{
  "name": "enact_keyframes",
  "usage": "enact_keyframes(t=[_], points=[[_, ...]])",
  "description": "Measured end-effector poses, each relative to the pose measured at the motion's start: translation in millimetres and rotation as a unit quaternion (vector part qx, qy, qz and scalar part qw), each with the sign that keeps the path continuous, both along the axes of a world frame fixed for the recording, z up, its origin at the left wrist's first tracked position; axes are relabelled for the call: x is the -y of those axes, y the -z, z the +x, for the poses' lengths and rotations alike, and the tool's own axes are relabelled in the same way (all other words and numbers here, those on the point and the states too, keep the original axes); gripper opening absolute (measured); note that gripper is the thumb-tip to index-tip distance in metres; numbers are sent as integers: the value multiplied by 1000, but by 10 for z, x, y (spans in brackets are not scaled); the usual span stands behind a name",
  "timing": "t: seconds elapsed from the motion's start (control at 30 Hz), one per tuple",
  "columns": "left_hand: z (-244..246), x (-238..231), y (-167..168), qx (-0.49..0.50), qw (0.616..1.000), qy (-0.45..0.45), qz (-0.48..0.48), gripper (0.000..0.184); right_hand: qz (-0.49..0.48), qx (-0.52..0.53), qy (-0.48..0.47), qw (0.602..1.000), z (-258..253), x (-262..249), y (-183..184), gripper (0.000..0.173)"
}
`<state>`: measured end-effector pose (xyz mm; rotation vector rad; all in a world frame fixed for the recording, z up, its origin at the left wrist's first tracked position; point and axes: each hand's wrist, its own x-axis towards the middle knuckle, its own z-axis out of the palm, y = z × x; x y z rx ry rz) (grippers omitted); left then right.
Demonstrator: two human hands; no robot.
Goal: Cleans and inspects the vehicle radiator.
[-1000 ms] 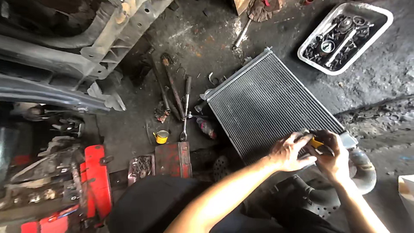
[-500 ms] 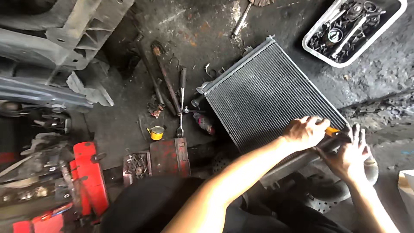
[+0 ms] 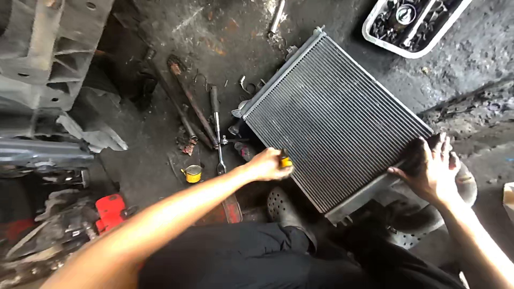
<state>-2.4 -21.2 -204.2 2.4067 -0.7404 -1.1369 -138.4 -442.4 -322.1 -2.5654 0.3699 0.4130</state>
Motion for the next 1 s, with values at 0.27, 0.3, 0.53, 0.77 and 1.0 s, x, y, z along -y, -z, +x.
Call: enact_keyframes(t=[0.27,0.3,0.53,0.77,1.0], points=[[458,886,204,50,996,36,-63,22,-16,-15,-1,1000,35,-2,-63,123],[525,1058,291,92,989,22,-118,21,-15,-17,0,1000,36,-3,-67,122],[403,914,391,167,969,-57,-174,16,-25,-21,-4,999,49,-6,-78,123],[109,-360,-211,-86,974,126,166,26,-21,-24,-4,999,56,3,-65,124],[363,23,169,210,975,13,-69,24,-23,-33,-5,999,66,-4,-93,123]])
